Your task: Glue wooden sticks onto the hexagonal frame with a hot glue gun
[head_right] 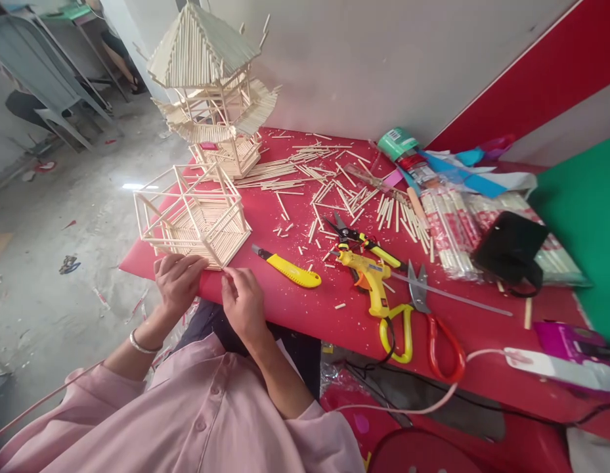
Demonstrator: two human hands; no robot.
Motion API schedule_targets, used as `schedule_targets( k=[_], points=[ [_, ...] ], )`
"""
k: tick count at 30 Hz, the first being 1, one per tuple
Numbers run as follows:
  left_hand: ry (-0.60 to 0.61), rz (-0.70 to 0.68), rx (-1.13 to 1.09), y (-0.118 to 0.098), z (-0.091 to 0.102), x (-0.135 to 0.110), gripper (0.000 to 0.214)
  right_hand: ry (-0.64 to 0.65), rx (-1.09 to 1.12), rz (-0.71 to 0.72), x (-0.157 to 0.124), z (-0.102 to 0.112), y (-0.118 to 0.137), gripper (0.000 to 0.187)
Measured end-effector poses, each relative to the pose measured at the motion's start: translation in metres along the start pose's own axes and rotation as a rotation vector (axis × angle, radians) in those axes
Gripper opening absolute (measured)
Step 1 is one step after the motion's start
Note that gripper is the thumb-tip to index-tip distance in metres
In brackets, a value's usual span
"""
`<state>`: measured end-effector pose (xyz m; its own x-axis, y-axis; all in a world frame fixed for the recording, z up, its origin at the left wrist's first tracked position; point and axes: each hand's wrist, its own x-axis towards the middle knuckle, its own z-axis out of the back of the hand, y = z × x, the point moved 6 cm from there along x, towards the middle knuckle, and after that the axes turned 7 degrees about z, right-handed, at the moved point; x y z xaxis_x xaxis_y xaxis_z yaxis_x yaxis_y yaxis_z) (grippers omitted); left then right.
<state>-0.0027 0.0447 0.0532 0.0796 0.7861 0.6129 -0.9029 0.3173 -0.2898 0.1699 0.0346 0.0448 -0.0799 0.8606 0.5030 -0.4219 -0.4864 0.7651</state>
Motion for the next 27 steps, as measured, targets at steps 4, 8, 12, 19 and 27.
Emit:
schedule_targets(
  k=[4,8,12,19,27],
  points=[
    [0.026,0.024,-0.116,0.004,0.003,-0.001,0.02,-0.003,-0.269,0.09,0.0,0.026,0.004,0.022],
    [0.001,0.096,-0.177,-0.01,0.015,0.006,0.018,0.024,-0.648,0.089,0.005,0.059,-0.003,0.024],
    [0.049,0.296,-0.403,-0.033,0.031,0.017,0.018,0.149,-0.806,0.056,0.01,0.068,-0.018,0.028],
    [0.273,0.872,-0.991,-0.046,0.024,0.011,0.018,0.133,-0.949,0.009,0.012,0.072,-0.041,0.021],
    [0.403,1.05,-1.296,-0.07,-0.008,0.018,0.034,0.04,-0.679,0.212,-0.008,0.094,0.017,0.034]
  ],
)
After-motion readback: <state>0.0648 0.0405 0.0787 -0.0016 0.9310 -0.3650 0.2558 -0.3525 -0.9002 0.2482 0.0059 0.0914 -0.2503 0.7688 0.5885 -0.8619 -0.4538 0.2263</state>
